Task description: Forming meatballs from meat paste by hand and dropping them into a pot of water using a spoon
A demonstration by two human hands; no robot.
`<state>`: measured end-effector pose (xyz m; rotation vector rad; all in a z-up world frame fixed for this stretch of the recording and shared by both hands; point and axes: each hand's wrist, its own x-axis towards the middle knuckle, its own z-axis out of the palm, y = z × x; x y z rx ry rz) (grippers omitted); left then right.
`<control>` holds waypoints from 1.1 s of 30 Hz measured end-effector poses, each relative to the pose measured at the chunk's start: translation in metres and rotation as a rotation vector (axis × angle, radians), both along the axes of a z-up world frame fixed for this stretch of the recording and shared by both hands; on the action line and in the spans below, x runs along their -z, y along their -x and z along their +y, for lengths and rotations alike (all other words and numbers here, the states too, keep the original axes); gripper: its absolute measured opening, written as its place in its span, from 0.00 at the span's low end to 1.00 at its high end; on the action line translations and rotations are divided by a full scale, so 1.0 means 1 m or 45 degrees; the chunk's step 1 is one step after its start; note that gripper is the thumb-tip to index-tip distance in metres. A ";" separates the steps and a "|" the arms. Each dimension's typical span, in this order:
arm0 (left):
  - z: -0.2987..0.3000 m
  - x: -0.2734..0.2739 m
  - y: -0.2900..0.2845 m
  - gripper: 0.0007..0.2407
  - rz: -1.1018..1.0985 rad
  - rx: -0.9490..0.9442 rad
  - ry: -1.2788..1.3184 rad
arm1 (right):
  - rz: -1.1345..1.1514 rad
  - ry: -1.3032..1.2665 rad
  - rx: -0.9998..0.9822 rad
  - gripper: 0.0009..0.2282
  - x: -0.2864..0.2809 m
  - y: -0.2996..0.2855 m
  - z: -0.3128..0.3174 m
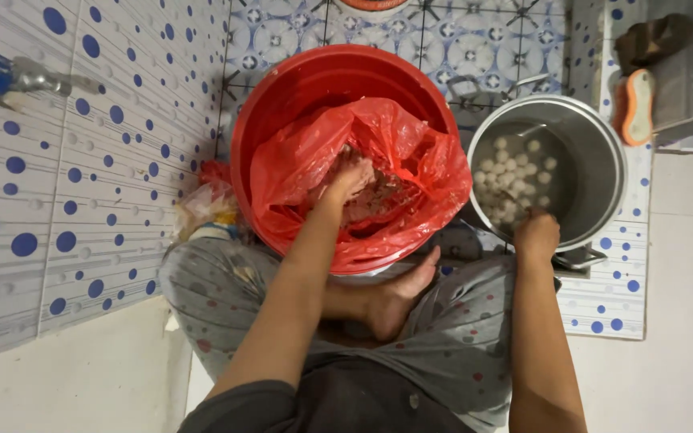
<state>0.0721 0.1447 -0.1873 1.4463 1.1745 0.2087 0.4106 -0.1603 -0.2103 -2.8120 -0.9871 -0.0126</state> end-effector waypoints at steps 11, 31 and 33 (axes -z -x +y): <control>0.093 0.109 -0.069 0.21 0.099 -0.535 0.454 | -0.061 -0.039 0.078 0.08 -0.013 0.011 0.003; 0.073 -0.021 -0.045 0.11 0.469 0.190 -0.615 | 0.109 -0.256 0.121 0.09 -0.023 0.015 0.012; 0.074 0.013 -0.051 0.10 0.492 0.268 -0.723 | 0.083 -0.247 0.122 0.09 -0.026 0.017 0.012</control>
